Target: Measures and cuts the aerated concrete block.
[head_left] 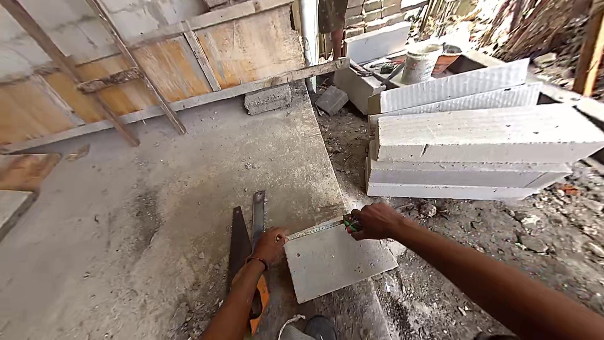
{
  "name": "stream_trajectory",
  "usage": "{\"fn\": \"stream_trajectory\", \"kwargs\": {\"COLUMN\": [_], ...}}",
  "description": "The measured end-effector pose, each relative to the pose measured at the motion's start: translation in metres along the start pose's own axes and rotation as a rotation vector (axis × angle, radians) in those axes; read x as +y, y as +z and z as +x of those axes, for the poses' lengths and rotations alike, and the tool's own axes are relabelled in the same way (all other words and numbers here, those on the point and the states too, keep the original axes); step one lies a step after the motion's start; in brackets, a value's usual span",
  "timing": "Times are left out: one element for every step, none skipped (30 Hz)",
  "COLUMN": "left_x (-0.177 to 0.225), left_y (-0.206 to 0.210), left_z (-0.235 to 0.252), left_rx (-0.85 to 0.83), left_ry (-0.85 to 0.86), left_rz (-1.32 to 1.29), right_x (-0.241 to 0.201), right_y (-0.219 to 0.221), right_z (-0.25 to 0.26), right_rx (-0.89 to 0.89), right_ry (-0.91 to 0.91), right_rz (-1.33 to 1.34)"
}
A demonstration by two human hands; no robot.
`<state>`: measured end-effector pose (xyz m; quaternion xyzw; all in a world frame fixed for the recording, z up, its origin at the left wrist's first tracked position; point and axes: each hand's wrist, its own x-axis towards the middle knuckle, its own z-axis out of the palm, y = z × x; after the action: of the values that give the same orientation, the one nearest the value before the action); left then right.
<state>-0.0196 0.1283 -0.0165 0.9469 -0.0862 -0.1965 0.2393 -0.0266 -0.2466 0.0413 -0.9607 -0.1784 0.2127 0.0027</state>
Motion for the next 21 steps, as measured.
{"fn": "stream_trajectory", "kwargs": {"left_x": [0.001,0.000,-0.003,-0.006,-0.007,-0.007,-0.006,-0.006,-0.008,-0.011,-0.013,-0.013,-0.012,-0.010,-0.008,-0.004,0.000,0.002,0.003,0.002,0.000], "left_y": [-0.007,-0.011,-0.011,-0.006,0.004,0.016,0.029,0.043,0.055,0.066,0.075,0.082,0.087,0.091,0.093,0.094,0.095,0.096,0.097,0.099,0.100], "left_z": [-0.011,-0.025,-0.040,-0.056,-0.071,-0.084,-0.097,-0.106,-0.113,-0.117,-0.119,-0.120,-0.120,-0.121,-0.123,-0.126,-0.128,-0.129,-0.130,-0.130,-0.129], "left_rx": [0.016,0.018,0.005,-0.029,-0.074,-0.124,-0.165,-0.189,-0.197,-0.189,-0.169,-0.144,-0.117,-0.088,-0.057,-0.021,0.017,0.050,0.078,0.104,0.129], "left_ry": [-0.003,-0.009,-0.006,-0.002,0.002,-0.002,-0.014,-0.031,-0.056,-0.083,-0.109,-0.127,-0.140,-0.155,-0.178,-0.206,-0.227,-0.239,-0.246,-0.252,-0.254], "left_rz": [-0.073,-0.164,-0.253,-0.321,-0.370,-0.420,-0.481,-0.547,-0.611,-0.664,-0.697,-0.713,-0.720,-0.733,-0.744,-0.761,-0.770,-0.775,-0.781,-0.794,-0.810], "right_x": [0.000,0.001,0.004,0.006,0.008,0.010,0.009,0.009,0.009,0.009,0.008,0.007,0.005,0.005,0.003,0.002,0.001,0.000,0.000,0.000,0.000], "right_y": [-0.007,-0.012,-0.018,-0.021,-0.021,-0.018,-0.013,-0.005,0.007,0.020,0.029,0.033,0.033,0.033,0.035,0.038,0.042,0.045,0.048,0.049,0.049], "right_z": [-0.006,-0.014,-0.022,-0.031,-0.040,-0.049,-0.056,-0.063,-0.067,-0.070,-0.072,-0.074,-0.075,-0.075,-0.075,-0.074,-0.073,-0.071,-0.070,-0.068,-0.066], "right_rx": [-0.007,-0.021,-0.052,-0.087,-0.124,-0.163,-0.214,-0.261,-0.287,-0.304,-0.328,-0.356,-0.391,-0.409,-0.420,-0.418,-0.419,-0.421,-0.428,-0.436,-0.437], "right_ry": [-0.024,-0.050,-0.069,-0.081,-0.089,-0.089,-0.081,-0.076,-0.075,-0.073,-0.066,-0.056,-0.046,-0.044,-0.045,-0.049,-0.050,-0.047,-0.040,-0.033,-0.034], "right_rz": [0.015,0.038,0.061,0.086,0.094,0.089,0.085,0.076,0.060,0.054,0.050,0.041,0.033,0.023,0.013,0.006,-0.003,-0.007,-0.007,-0.002,0.003]}}
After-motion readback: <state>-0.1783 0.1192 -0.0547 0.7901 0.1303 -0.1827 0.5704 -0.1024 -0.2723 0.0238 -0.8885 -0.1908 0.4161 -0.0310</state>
